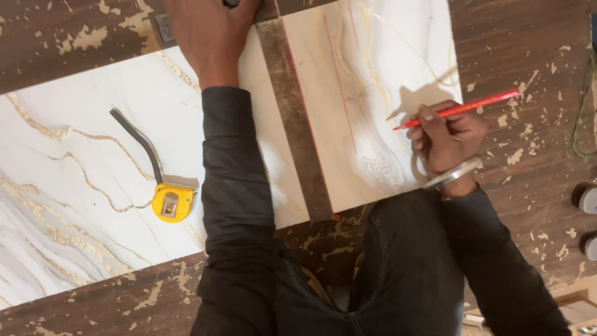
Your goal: The person sits on the workshop floor with a stack of white marble-pattern boards across their lap. They position an L-shaped metal square on a board, draw straight red pencil lines along it, then extend a tape measure across the boards and mark measurement points with the pencil, repeating across the stack.
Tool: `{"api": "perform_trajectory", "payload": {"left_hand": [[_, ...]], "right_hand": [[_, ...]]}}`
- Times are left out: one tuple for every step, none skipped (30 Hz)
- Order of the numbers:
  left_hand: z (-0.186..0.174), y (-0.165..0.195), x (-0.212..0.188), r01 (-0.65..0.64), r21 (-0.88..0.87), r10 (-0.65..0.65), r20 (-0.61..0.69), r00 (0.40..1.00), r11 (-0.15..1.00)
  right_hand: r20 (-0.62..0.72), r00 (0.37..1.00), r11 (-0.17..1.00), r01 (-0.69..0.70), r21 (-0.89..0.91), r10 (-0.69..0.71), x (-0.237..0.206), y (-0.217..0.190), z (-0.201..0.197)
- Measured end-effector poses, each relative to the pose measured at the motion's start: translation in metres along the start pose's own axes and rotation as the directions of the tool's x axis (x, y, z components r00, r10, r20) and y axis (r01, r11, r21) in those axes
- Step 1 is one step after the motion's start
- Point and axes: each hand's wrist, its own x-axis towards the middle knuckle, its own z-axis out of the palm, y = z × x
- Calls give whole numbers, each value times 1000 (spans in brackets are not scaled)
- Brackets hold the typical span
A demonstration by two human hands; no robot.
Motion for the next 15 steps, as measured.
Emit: {"api": "perform_trajectory", "payload": {"left_hand": [[-4, 3, 1, -20, -20, 20, -6, 1000, 1000], [-8, 6, 3, -40, -43, 39, -15, 999, 998], [-11, 9, 5, -61, -67, 60, -30, 998, 996], [-13, 13, 8, -48, -73, 45, -31, 998, 996], [-17, 15, 10, -32, -74, 30, -32, 999, 997], [-20, 17, 11, -17, -71, 15, -29, 999, 997], [-22, 19, 12, -37, -93, 31, -59, 998, 995], [-23, 21, 11, -59, -116, 49, -89, 995, 991], [-24, 21, 11, -85, -141, 68, -122, 990, 986], [-24, 21, 12, -109, -164, 84, -153, 985, 980], [-23, 21, 9, -126, -189, 92, -179, 980, 974], [-22, 21, 7, -137, -209, 94, -205, 974, 968], [-21, 19, 6, -113, -166, 78, -209, 975, 980], [-19, 18, 4, -86, -124, 58, -217, 974, 988], [-16, 16, 4, -61, -85, 40, -229, 973, 995]], "right_hand": [[14, 1000, 1000, -2, 29, 2, 0, 0, -1], [27, 1000, 998, -3, 57, 1, 0, 1, -2], [40, 999, 996, 4, 84, -7, 0, 0, -3], [27, 999, 997, -44, 62, 42, 0, -1, -4], [18, 996, 995, -93, 45, 92, -1, -3, -4], [10, 989, 989, -146, 32, 146, -3, -4, -4], [12, 989, 989, -147, 31, 147, -3, -5, -4], [11, 989, 989, -147, 29, 146, -3, -6, -5], [9, 990, 989, -143, 28, 142, -3, -5, -5], [10, 994, 993, -113, 35, 113, -2, -4, -5], [13, 996, 995, -90, 36, 89, -2, -2, -6], [23, 997, 997, -69, 36, 68, -3, 0, -6], [28, 997, 997, -72, 32, 71, -2, 2, -7], [34, 997, 997, -72, 24, 71, -3, 4, -8], [38, 997, 998, -68, 15, 67, -2, 5, -10]]}}
